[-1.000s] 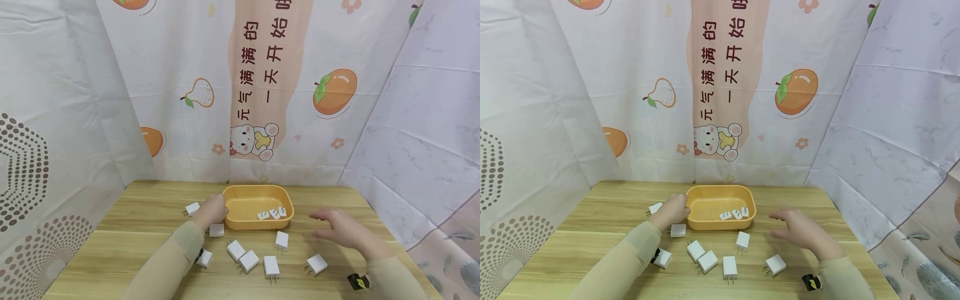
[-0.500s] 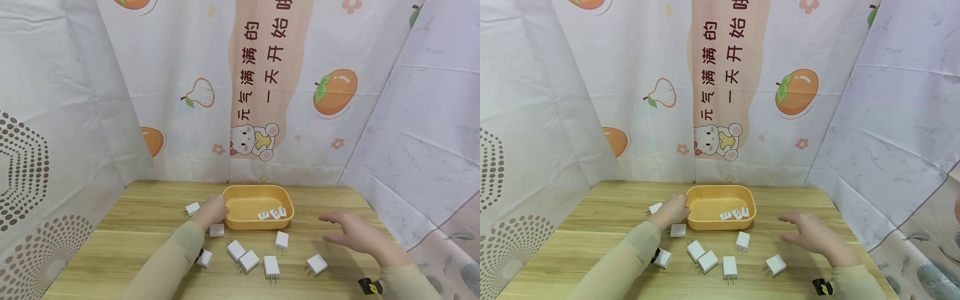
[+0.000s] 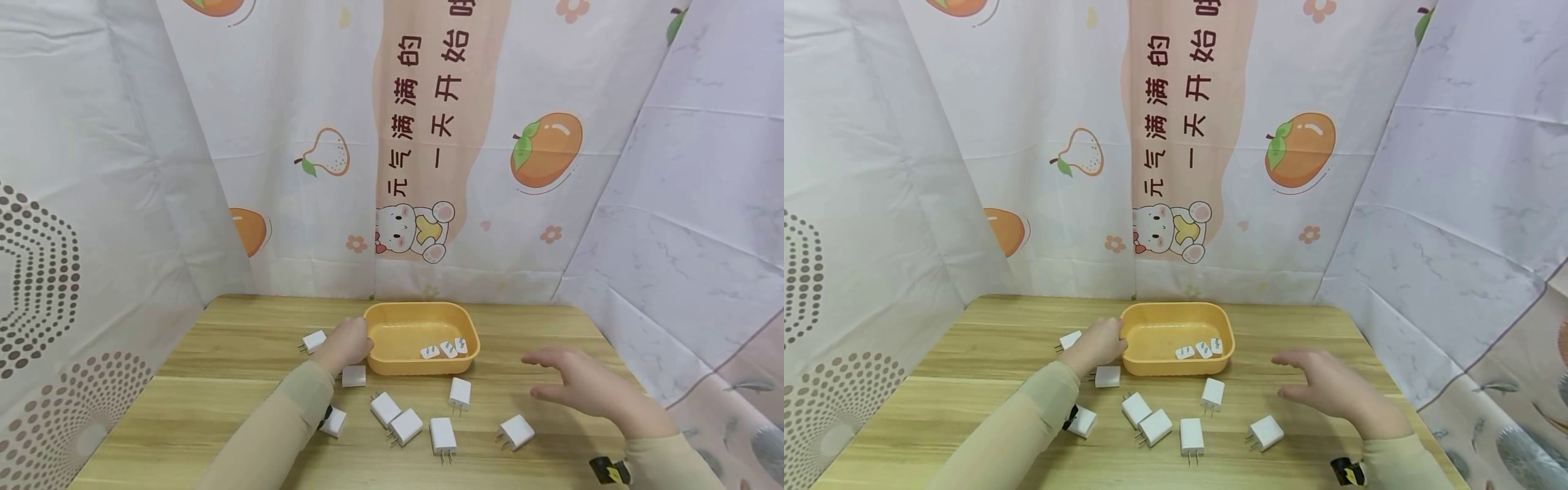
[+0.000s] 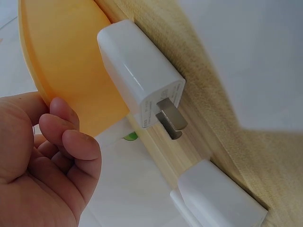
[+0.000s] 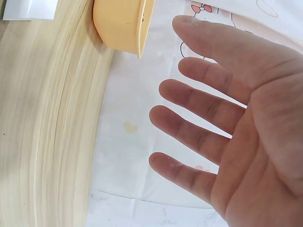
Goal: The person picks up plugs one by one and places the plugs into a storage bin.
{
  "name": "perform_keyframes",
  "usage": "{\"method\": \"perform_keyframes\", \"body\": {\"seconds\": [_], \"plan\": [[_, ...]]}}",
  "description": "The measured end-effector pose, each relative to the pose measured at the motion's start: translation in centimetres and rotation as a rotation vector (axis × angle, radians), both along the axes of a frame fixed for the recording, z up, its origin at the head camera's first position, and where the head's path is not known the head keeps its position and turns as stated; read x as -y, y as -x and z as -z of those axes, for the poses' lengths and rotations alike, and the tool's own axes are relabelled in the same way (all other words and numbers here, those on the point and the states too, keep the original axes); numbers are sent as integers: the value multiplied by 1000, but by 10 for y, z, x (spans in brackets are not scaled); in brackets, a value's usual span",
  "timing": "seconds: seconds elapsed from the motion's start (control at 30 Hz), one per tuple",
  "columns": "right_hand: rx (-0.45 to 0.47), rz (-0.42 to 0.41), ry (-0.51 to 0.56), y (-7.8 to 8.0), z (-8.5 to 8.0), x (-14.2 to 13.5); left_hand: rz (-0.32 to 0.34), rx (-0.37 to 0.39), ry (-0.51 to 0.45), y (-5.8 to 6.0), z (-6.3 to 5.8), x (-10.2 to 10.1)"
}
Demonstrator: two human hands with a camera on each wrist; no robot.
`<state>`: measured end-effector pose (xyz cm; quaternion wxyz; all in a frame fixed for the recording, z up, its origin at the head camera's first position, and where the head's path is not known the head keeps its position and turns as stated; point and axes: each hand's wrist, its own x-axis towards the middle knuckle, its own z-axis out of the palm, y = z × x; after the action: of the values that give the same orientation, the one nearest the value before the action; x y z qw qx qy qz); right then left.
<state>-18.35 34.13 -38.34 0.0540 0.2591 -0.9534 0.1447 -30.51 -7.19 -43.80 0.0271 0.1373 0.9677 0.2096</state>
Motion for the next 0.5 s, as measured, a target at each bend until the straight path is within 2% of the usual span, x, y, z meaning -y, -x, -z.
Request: {"method": "perform_keyframes", "body": {"seconds": [0.27,0.5], "plan": [[20,-22,-16,0,3,2,5,6,-24,1,1,2],[34,-80,-40,3,20,6,-3,13,-15,1,0,1]]}}
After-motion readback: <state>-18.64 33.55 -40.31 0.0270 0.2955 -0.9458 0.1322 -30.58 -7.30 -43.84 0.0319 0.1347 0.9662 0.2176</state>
